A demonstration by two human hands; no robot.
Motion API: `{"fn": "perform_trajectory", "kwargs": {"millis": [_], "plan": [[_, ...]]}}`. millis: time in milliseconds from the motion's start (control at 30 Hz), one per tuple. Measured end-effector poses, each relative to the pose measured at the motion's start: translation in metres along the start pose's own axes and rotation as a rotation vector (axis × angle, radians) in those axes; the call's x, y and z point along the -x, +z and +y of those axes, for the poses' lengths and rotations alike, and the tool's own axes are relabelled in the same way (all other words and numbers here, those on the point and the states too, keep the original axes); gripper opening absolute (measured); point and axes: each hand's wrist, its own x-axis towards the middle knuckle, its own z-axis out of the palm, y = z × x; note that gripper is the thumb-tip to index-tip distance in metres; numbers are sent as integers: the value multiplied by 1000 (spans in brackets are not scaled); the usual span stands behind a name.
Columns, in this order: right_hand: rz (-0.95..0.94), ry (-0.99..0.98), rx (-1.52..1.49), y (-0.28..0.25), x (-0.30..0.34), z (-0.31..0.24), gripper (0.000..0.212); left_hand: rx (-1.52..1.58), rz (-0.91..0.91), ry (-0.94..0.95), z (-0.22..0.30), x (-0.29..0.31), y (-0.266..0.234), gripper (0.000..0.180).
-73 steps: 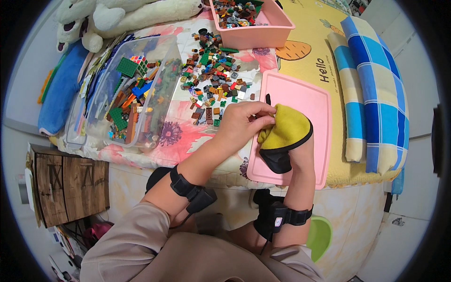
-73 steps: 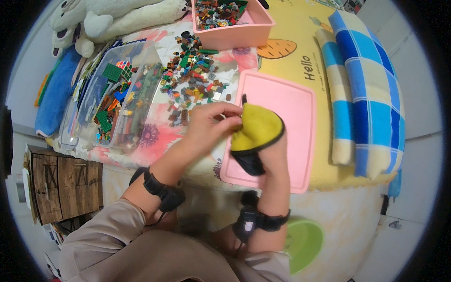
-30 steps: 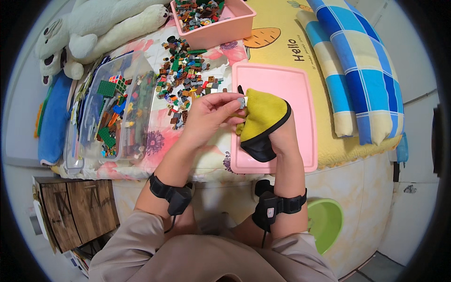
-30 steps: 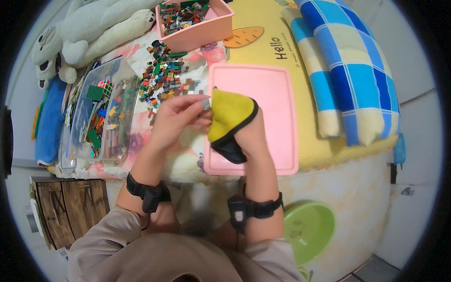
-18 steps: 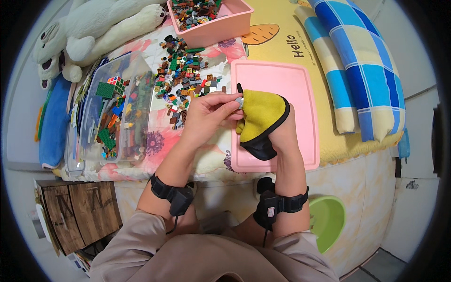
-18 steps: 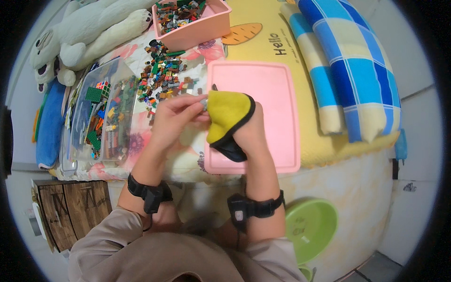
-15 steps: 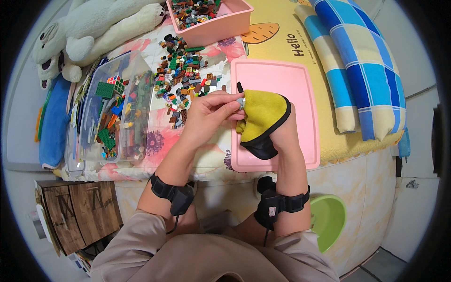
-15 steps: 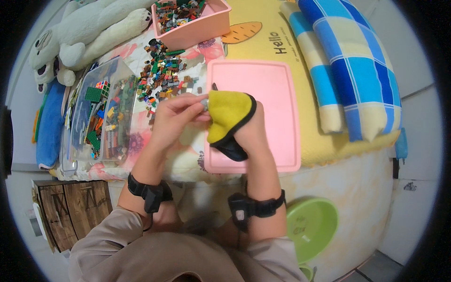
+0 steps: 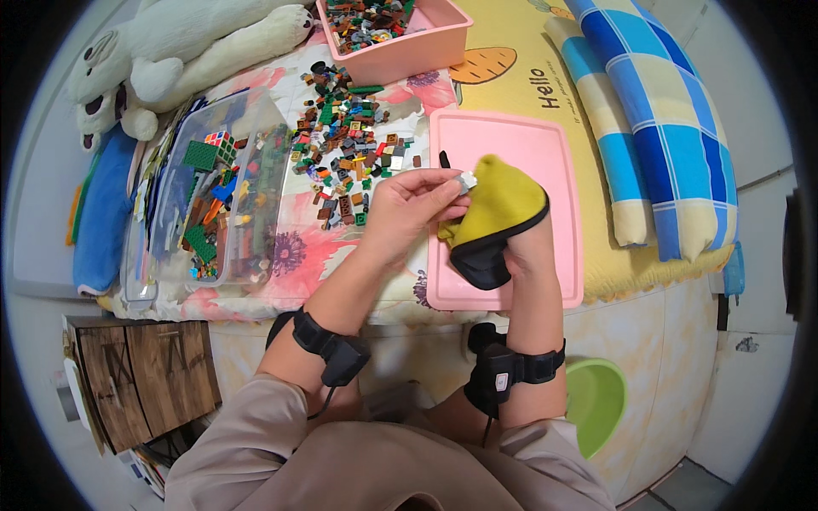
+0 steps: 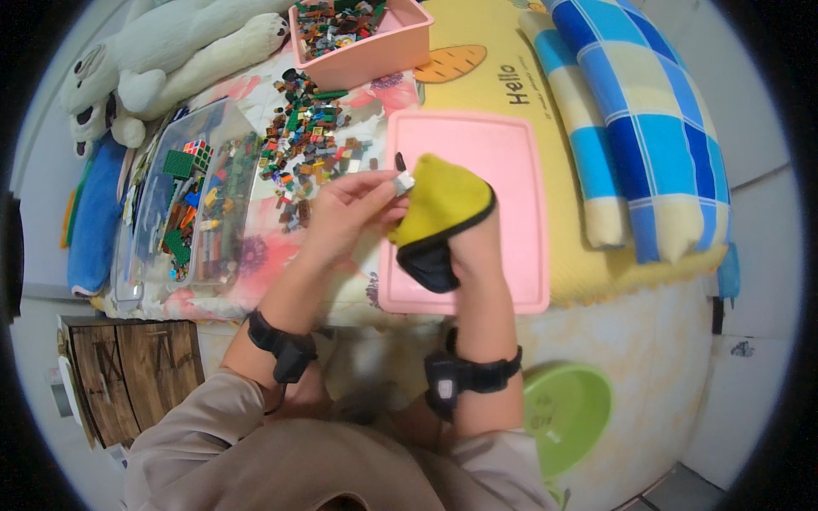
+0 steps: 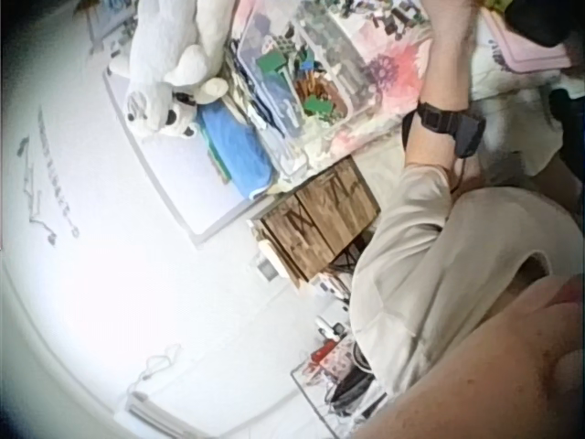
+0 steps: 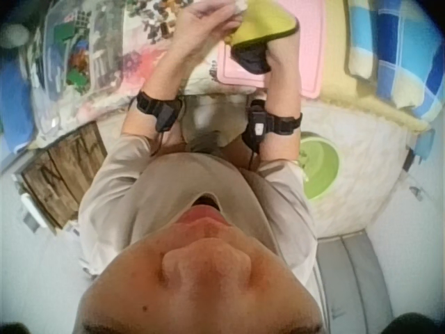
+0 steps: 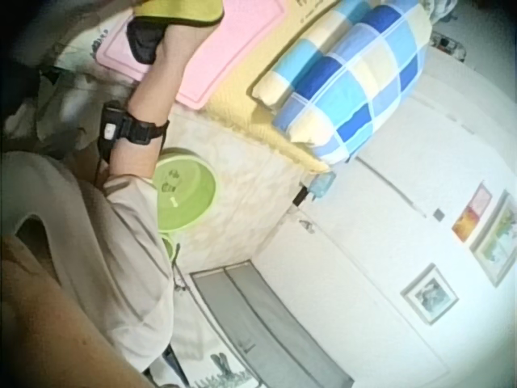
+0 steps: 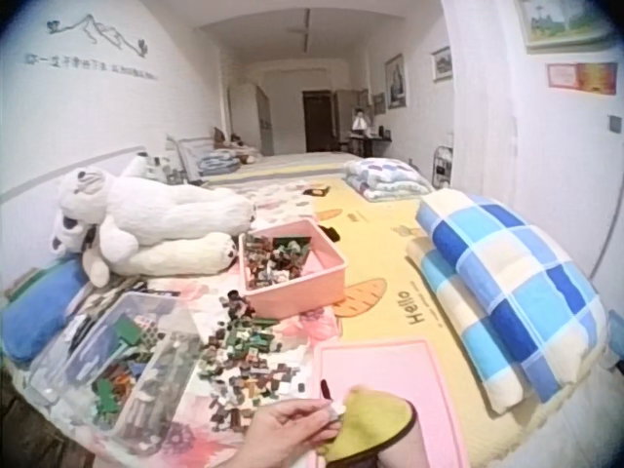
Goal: The person wipes several Lego pieces with a yellow cloth, then assembles them into small structures. They handle individual bricks and small subassemblies, connecting them by hand on a pink tray.
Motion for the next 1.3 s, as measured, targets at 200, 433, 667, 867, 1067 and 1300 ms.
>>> {"fn": "perform_trajectory", "kwargs": {"millis": [200, 433, 667, 867, 1067, 1300], "plan": [[374, -221, 104, -23, -4, -28, 26, 66, 295, 204, 23, -20, -36, 18], [-21, -495, 1244, -23, -1, -12, 26, 70, 439, 282, 52, -29, -83, 21], [384, -808, 1360, -1, -5, -22, 21, 81, 451, 245, 54, -26, -86, 26], [-116, -720, 1276, 67, -41, 27, 29, 134, 390, 120, 45, -25, -88, 29], [-210, -688, 1534, 100, -93, 61, 25, 272, 349, 57, 46, -26, -90, 36], [-167, -647, 1644, 108, -104, 66, 18, 387, 301, 63, 47, -23, -94, 35]]}}
